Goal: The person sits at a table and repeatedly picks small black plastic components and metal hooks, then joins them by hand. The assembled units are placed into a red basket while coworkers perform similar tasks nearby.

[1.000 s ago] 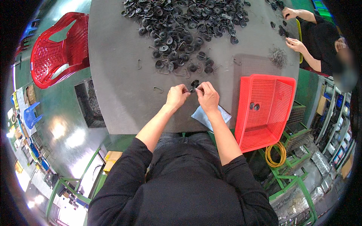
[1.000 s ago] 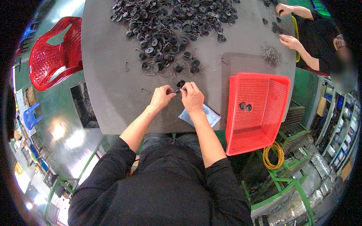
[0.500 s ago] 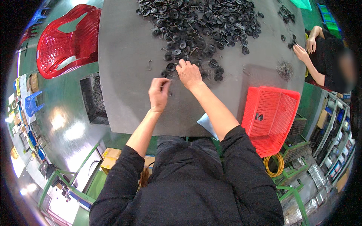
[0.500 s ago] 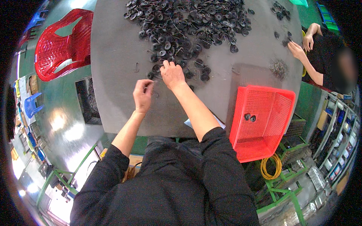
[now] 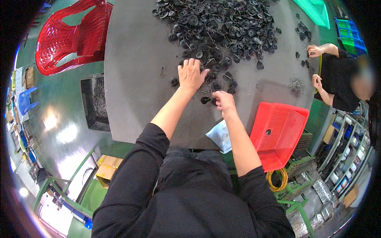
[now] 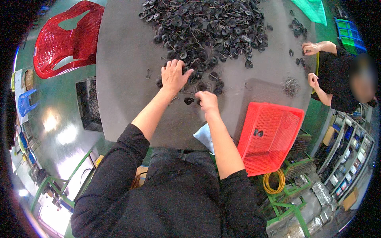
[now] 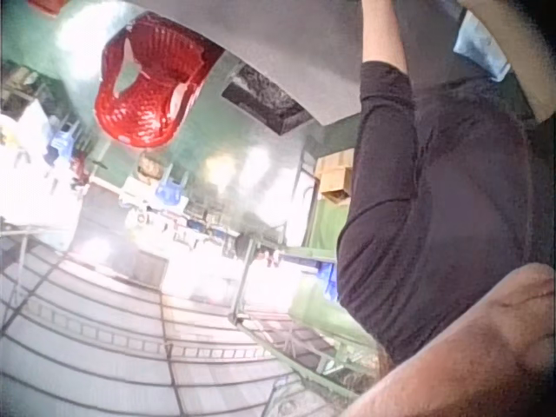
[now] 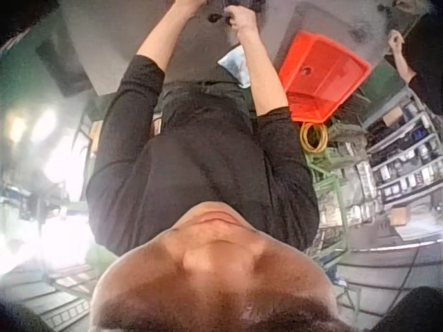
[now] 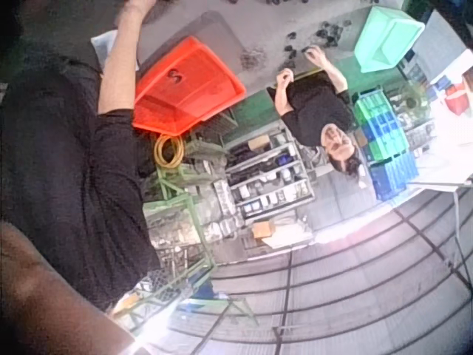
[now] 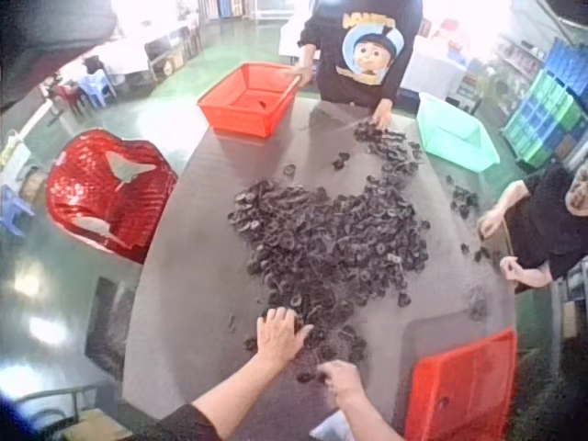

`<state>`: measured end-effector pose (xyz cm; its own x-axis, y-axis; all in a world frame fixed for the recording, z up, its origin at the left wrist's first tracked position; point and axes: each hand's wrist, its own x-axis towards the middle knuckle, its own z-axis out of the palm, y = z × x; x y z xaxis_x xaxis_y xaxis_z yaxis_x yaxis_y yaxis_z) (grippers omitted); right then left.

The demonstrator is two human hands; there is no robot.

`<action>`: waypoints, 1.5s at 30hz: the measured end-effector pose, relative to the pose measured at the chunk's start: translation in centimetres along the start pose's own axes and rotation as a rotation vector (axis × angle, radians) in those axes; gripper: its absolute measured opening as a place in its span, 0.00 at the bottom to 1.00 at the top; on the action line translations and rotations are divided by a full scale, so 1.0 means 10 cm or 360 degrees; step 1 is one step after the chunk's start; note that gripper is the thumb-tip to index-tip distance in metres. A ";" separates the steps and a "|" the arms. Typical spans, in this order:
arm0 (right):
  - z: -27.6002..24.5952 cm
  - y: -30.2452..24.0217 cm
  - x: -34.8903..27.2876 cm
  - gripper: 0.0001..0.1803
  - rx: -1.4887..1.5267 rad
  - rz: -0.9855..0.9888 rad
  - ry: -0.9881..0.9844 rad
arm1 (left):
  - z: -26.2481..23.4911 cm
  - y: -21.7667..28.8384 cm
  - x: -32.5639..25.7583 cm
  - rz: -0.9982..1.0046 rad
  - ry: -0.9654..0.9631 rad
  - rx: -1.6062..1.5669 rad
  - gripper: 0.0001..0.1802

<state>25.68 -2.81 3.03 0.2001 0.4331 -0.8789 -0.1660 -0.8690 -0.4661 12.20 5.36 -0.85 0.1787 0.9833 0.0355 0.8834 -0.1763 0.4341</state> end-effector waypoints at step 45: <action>-0.24 -1.11 -0.33 0.03 -0.0025 -0.1376 0.0121 | -0.34 -0.57 -0.21 -0.1004 -0.0813 -0.0783 0.16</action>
<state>29.21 4.81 11.33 0.3141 0.9264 -0.2077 0.0871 -0.2460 -0.9654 5.36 4.46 -0.31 0.0017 0.7308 -0.6826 0.6209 0.5343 0.5736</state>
